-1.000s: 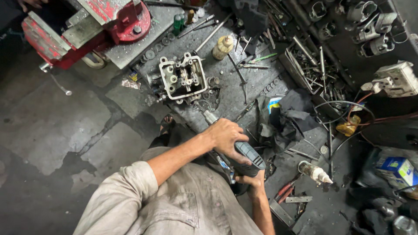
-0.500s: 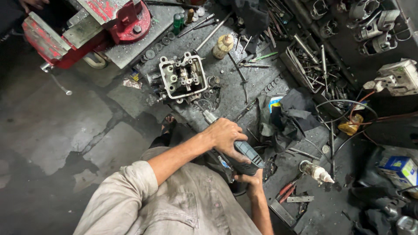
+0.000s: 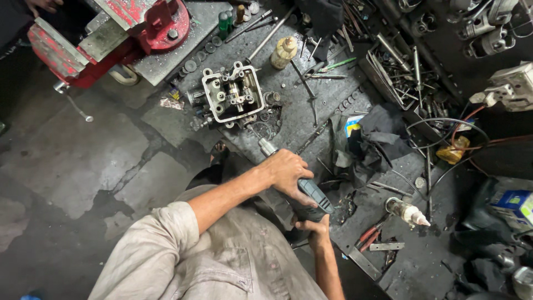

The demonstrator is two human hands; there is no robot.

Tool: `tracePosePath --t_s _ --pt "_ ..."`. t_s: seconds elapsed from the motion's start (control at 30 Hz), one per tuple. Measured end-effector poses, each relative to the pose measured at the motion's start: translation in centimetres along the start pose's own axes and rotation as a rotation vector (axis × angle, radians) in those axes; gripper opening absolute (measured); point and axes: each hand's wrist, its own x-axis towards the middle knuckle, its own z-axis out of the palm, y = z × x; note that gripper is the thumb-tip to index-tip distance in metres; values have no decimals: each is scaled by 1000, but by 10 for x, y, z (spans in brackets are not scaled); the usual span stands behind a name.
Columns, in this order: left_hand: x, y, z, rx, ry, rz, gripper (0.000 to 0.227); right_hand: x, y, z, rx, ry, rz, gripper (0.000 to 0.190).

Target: The person uses a power drill to remove bolts from a metallic engine component on a workbench. A coworker assists by holding the part and handing over tools. The person continues drilling and adjusting the component while the coworker stabilizes it.

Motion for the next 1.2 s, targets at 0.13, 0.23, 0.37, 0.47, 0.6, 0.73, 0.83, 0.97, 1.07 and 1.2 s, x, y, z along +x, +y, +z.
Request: tracePosePath --t_s 0.13,0.23,0.37,0.47,0.6,0.73,0.83,0.97,1.07,1.2 --pt "-2 -3 5 8 8 29 71 -1 8 2 36 10 -8 50" --pt "-4 -4 7 4 5 37 71 -2 12 3 70 -3 3 52" --pt "-4 -2 6 -6 28 38 71 -2 13 3 93 56 -8 56" --pt "-6 1 6 -11 4 26 70 -2 16 2 73 -11 10 57" --pt "-8 0 5 -16 -3 31 70 -3 22 4 103 39 -27 54" --pt "-9 1 6 -12 -5 18 71 -3 26 3 86 39 -28 54" --pt "-7 3 8 -10 -26 16 72 -4 28 1 89 39 -8 56" --pt "-8 2 8 6 -45 9 74 -4 33 1 117 74 -24 55" --pt "-7 4 9 6 -63 -14 74 -3 35 -4 135 -1 27 56" --pt "-8 4 6 -4 -43 1 75 -3 36 -1 120 49 -2 55"
